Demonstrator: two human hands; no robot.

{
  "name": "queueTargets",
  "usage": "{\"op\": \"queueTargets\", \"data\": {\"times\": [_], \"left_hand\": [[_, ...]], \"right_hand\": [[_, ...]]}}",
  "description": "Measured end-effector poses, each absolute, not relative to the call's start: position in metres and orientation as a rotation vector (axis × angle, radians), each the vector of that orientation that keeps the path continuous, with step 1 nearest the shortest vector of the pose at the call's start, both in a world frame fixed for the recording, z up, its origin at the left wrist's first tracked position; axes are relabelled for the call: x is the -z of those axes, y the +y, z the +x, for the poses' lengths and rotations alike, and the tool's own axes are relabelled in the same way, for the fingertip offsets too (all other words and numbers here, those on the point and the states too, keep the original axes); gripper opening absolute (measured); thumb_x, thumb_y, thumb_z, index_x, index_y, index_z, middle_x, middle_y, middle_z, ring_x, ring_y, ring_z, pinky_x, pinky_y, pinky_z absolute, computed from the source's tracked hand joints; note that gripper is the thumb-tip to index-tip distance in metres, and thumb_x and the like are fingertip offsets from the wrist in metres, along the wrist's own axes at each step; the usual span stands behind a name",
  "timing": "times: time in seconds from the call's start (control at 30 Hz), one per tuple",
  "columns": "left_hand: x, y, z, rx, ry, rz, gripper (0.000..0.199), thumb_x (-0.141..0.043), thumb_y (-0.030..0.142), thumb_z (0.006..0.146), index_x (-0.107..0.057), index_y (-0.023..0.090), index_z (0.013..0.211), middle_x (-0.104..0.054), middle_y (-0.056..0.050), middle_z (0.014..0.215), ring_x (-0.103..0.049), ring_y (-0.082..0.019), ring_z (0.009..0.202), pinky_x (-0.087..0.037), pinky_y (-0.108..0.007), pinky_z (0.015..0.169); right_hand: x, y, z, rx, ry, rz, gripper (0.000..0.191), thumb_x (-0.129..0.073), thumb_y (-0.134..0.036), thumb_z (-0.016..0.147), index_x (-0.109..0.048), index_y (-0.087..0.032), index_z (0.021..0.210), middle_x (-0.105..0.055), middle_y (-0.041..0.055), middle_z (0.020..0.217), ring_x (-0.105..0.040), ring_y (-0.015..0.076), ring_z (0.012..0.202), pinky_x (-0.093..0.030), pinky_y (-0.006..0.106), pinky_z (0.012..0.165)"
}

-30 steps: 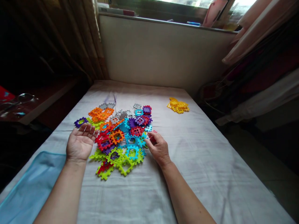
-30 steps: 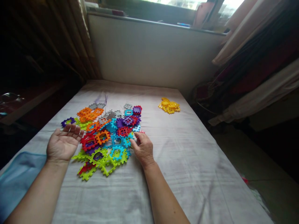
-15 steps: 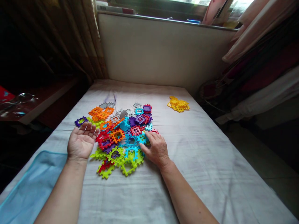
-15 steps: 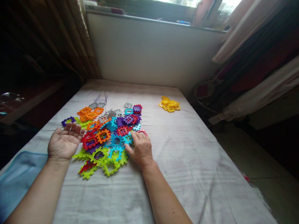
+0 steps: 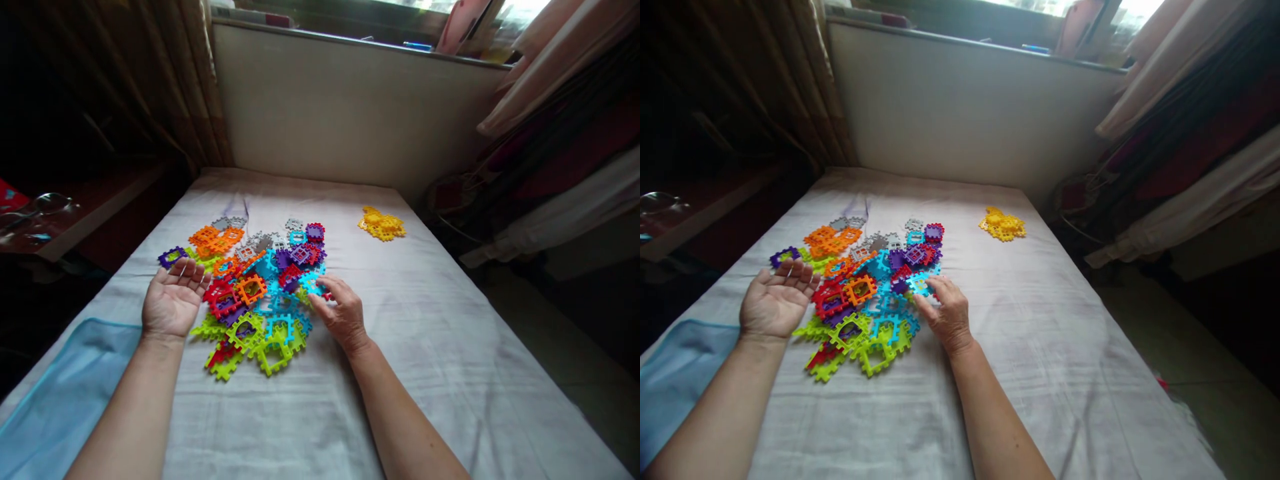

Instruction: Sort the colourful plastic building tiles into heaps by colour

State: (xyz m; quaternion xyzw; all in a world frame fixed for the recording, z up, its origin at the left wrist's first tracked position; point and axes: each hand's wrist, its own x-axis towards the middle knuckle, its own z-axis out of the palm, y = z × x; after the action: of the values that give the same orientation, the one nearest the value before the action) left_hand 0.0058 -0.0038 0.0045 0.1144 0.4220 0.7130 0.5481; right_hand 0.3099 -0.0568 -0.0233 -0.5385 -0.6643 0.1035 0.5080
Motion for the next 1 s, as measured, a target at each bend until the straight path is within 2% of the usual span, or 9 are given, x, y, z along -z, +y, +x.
{"op": "queueTargets", "data": {"times": [0.13,0.23,0.4,0.57,0.73,0.9,1.0], "left_hand": [[-0.01,-0.004,0.009,-1.701,0.984,0.199,0.033,-0.039,0.031,0.095,-0.067,0.017,0.083,-0.073,-0.003,0.08,-0.07,-0.016,0.075,-0.06,-0.034,0.073],[-0.011,-0.004,0.01,-1.708,0.973,0.188,0.034,-0.038,0.03,0.095,-0.067,0.016,0.083,-0.073,-0.003,0.079,-0.071,-0.017,0.074,-0.06,-0.034,0.068],[-0.009,-0.004,0.008,-1.711,0.965,0.2,0.032,-0.041,0.03,0.094,-0.068,0.016,0.084,-0.073,-0.003,0.08,-0.071,-0.017,0.074,-0.06,-0.033,0.067],[-0.011,-0.004,0.009,-1.705,0.959,0.194,0.035,-0.038,0.03,0.096,-0.068,0.016,0.083,-0.073,-0.002,0.079,-0.071,-0.017,0.074,-0.06,-0.033,0.066],[-0.011,-0.004,0.01,-1.708,0.967,0.186,0.035,-0.038,0.029,0.096,-0.068,0.016,0.083,-0.074,-0.002,0.079,-0.071,-0.017,0.075,-0.06,-0.034,0.066],[-0.007,-0.003,0.008,-1.707,0.951,0.21,0.033,-0.04,0.03,0.095,-0.068,0.016,0.083,-0.074,-0.003,0.08,-0.071,-0.017,0.076,-0.061,-0.034,0.069],[-0.007,-0.003,0.009,-1.707,0.96,0.213,0.032,-0.042,0.029,0.093,-0.068,0.016,0.083,-0.074,-0.003,0.079,-0.07,-0.017,0.075,-0.061,-0.034,0.067]], "right_hand": [[0.021,-0.055,0.311,-0.34,-1.471,-1.296,0.02,-0.059,-0.036,0.089,-0.072,-0.021,0.085,-0.075,0.0048,0.081,-0.068,0.0156,0.07,-0.057,0.029,0.069],[0.025,-0.054,0.31,-0.445,-1.374,-1.311,0.022,-0.06,-0.038,0.088,-0.072,-0.021,0.082,-0.074,0.0032,0.077,-0.067,0.0146,0.067,-0.055,0.026,0.064],[0.028,-0.05,0.313,-0.496,-1.195,-1.348,0.029,-0.06,-0.046,0.087,-0.071,-0.019,0.081,-0.072,0.0025,0.071,-0.064,0.0151,0.062,-0.053,0.027,0.061],[0.024,-0.048,0.326,-0.226,-1.322,-1.366,0.026,-0.06,-0.043,0.089,-0.072,-0.02,0.084,-0.073,0.0059,0.085,-0.067,0.0181,0.081,-0.055,0.031,0.077],[0.019,-0.048,0.332,-0.105,-1.559,-1.376,0.024,-0.057,-0.034,0.093,-0.07,-0.022,0.077,-0.071,0.0051,0.08,-0.067,0.0171,0.076,-0.054,0.03,0.076],[0.025,-0.046,0.331,-0.099,-1.611,-1.434,0.024,-0.056,-0.038,0.093,-0.071,-0.021,0.098,-0.074,0.0085,0.098,-0.067,0.021,0.093,-0.054,0.035,0.087],[0.032,-0.045,0.33,-0.122,-1.739,-1.48,0.037,-0.065,-0.042,0.086,-0.068,-0.02,0.117,-0.071,0.0107,0.117,-0.064,0.0249,0.108,-0.05,0.04,0.098]]}}
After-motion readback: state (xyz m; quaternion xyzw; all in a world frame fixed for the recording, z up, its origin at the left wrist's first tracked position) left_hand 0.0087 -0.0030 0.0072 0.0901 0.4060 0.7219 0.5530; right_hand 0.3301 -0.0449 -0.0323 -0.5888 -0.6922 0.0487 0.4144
